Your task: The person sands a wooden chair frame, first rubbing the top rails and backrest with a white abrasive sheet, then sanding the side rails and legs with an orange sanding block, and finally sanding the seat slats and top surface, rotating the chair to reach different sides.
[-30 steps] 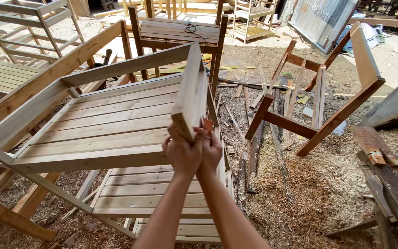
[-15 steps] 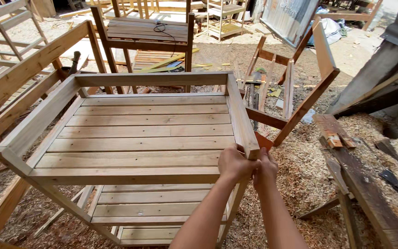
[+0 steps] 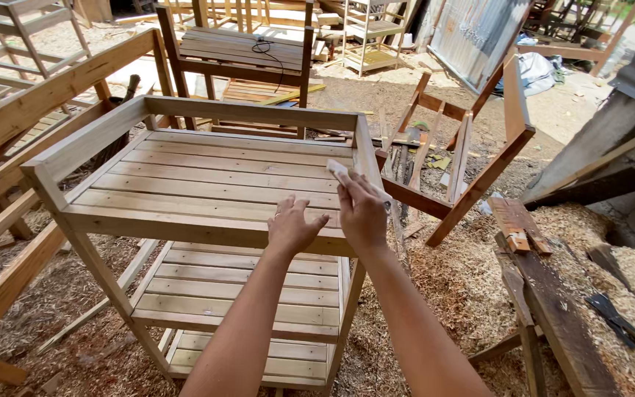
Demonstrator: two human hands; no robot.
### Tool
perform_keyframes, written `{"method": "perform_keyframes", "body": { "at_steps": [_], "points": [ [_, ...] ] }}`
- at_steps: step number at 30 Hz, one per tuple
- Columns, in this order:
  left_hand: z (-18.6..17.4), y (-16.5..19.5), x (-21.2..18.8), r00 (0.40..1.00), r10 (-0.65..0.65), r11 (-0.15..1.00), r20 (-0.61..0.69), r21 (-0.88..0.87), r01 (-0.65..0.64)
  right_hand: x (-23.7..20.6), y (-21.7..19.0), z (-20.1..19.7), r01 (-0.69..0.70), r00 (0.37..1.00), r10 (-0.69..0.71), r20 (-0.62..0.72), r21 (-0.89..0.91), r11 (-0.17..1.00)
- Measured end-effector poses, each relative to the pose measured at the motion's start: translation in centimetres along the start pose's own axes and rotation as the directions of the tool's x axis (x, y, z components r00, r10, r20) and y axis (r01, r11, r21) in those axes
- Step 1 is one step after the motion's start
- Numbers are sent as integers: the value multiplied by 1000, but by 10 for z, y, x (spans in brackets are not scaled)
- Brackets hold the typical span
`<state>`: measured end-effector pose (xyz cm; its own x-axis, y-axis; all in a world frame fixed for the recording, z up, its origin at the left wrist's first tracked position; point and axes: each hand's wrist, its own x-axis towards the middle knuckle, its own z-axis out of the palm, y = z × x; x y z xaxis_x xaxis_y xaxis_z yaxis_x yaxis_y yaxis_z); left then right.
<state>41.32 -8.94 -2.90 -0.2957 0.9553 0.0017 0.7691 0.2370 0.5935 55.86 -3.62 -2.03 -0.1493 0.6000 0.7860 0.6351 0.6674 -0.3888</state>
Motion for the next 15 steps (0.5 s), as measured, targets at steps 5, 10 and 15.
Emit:
{"method": "perform_keyframes", "body": {
  "at_steps": [5, 10, 15],
  "points": [
    [-19, -46, -22, 987, -89, 937, 137, 347, 37, -11, -10, 25, 86, 944, 66, 325, -435, 896],
    [-22, -68, 3, 986, -18, 947, 167, 320, -37, -20, -13, 55, 196, 928, -7, 373, -471, 860],
    [-38, -101, 23, 996, 42, 992, -83, 120, -32, -36, -23, 100, 97, 918, 69, 390, -389, 916]
  ]
}}
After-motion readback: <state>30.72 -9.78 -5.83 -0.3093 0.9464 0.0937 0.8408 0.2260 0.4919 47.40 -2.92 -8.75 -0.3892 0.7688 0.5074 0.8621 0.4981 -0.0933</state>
